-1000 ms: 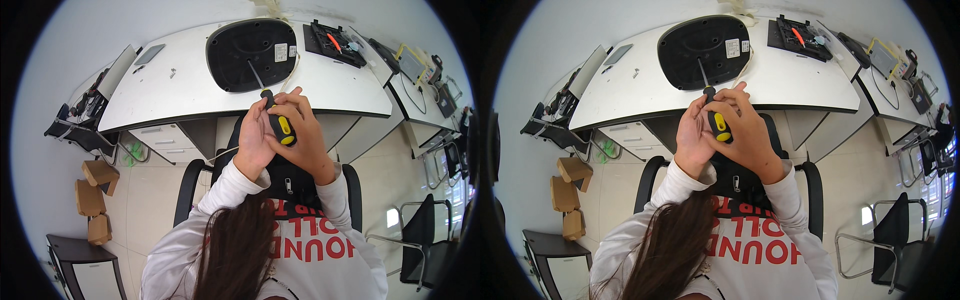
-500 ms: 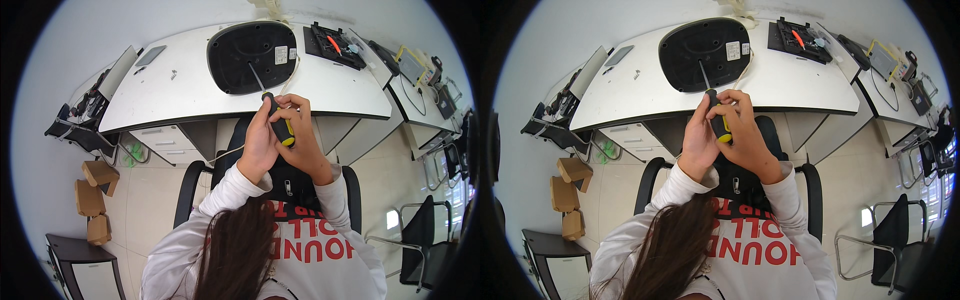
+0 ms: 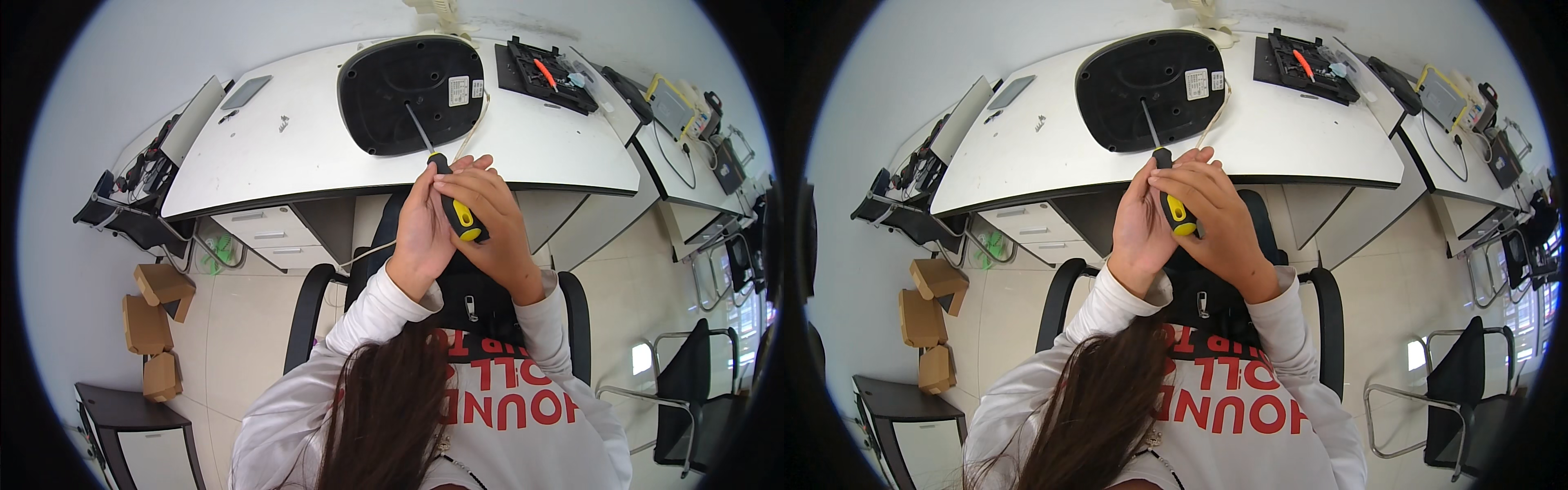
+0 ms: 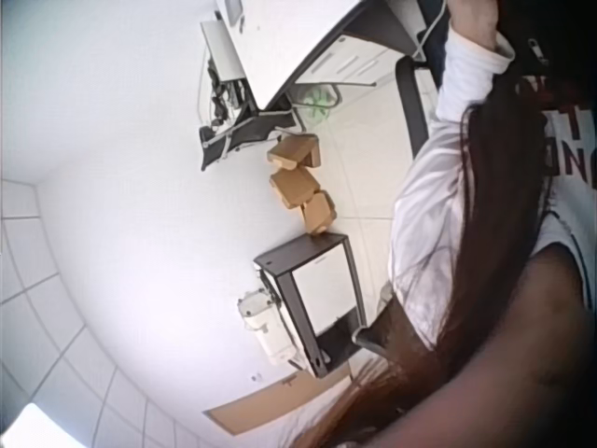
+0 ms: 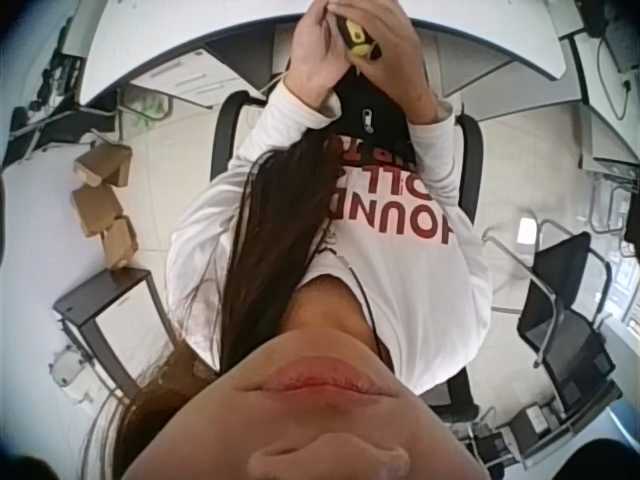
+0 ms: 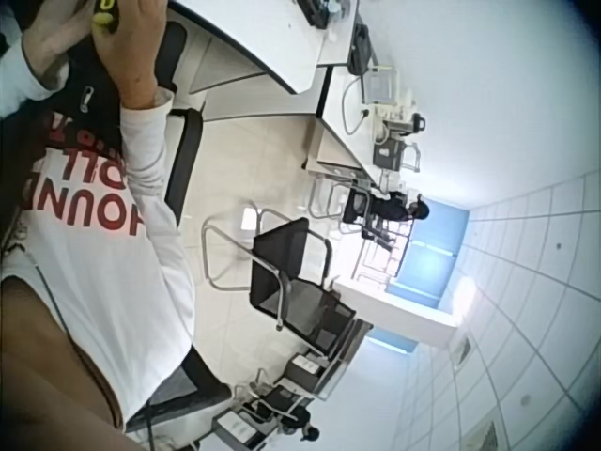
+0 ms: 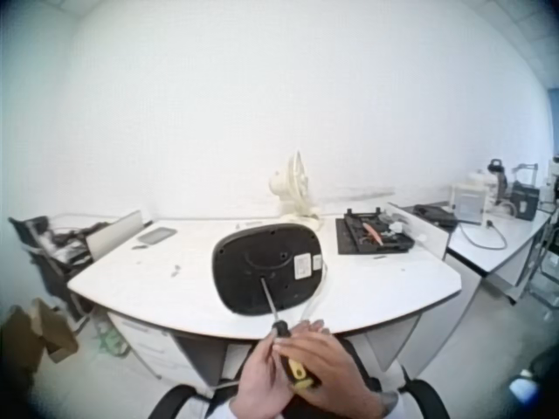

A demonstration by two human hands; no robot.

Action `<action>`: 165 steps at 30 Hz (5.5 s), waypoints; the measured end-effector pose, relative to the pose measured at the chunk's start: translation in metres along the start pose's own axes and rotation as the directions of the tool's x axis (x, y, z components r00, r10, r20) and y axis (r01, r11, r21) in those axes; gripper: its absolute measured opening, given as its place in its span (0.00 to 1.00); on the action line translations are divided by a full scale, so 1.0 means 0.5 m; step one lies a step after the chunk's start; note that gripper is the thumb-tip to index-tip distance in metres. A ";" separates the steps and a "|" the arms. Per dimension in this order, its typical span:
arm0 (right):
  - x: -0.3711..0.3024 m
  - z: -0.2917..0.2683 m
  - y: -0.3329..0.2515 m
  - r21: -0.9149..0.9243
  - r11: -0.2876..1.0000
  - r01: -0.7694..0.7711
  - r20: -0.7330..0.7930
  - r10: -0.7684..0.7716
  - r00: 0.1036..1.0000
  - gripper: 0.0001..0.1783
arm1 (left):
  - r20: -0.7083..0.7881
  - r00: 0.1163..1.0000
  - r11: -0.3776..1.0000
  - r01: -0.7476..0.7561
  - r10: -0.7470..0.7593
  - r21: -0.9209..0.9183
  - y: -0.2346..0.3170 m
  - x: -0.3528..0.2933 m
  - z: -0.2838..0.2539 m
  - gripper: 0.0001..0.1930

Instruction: The person uses a screwdriver to remove screws from the base of a small white electric fan. They unscrew multiple fasteners one by one and place them on the table while keeping the fan base steady.

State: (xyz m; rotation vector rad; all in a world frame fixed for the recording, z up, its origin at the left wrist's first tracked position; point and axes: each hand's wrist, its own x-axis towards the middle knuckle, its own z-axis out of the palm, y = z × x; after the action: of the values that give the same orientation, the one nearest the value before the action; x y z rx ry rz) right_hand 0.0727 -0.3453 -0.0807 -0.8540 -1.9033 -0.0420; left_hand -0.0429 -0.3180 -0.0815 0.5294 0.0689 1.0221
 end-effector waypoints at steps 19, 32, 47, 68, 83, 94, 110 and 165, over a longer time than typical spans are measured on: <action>-0.010 -0.005 -0.001 -0.057 0.997 0.042 -0.013 -0.043 0.999 0.27 | 0.026 1.000 0.999 0.017 -0.016 -0.031 -0.006 -0.003 -0.005 0.26; -0.011 -0.002 0.005 -0.072 0.996 0.055 -0.014 -0.056 0.998 0.27 | 0.030 0.999 0.999 0.013 -0.012 -0.034 -0.006 0.005 -0.008 0.26; -0.013 0.004 -0.001 -0.008 1.000 -0.009 -0.049 0.008 0.999 0.22 | 0.049 0.999 0.999 0.014 -0.012 -0.041 -0.006 0.003 -0.011 0.26; -0.015 -0.004 0.002 -0.074 0.997 0.023 -0.005 -0.024 1.000 0.20 | 0.058 0.998 0.999 0.006 -0.004 -0.046 -0.004 0.005 -0.017 0.25; -0.006 0.002 0.006 -0.006 0.998 0.067 -0.170 -0.067 0.983 0.18 | 0.042 0.999 0.994 0.025 -0.021 -0.104 0.006 0.009 -0.027 0.25; -0.024 0.013 0.009 0.135 0.991 -0.014 -0.137 0.033 0.990 0.22 | 0.070 0.997 0.997 0.018 -0.012 -0.076 -0.001 0.007 -0.028 0.27; -0.019 0.009 0.008 0.084 0.996 0.010 -0.084 -0.003 0.996 0.17 | -0.054 0.998 0.999 -0.032 0.033 0.024 -0.005 0.007 0.004 0.28; -0.022 0.022 -0.010 0.000 0.981 0.192 -0.085 -0.191 0.978 0.13 | -0.144 0.980 0.978 -0.111 0.138 0.178 0.010 0.014 -0.019 0.25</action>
State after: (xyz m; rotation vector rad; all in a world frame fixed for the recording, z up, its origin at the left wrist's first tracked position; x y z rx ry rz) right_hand 0.0640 -0.3509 -0.0934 -0.6508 -1.8988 -0.1848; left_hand -0.0458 -0.3063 -0.0865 0.6132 0.2664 1.1865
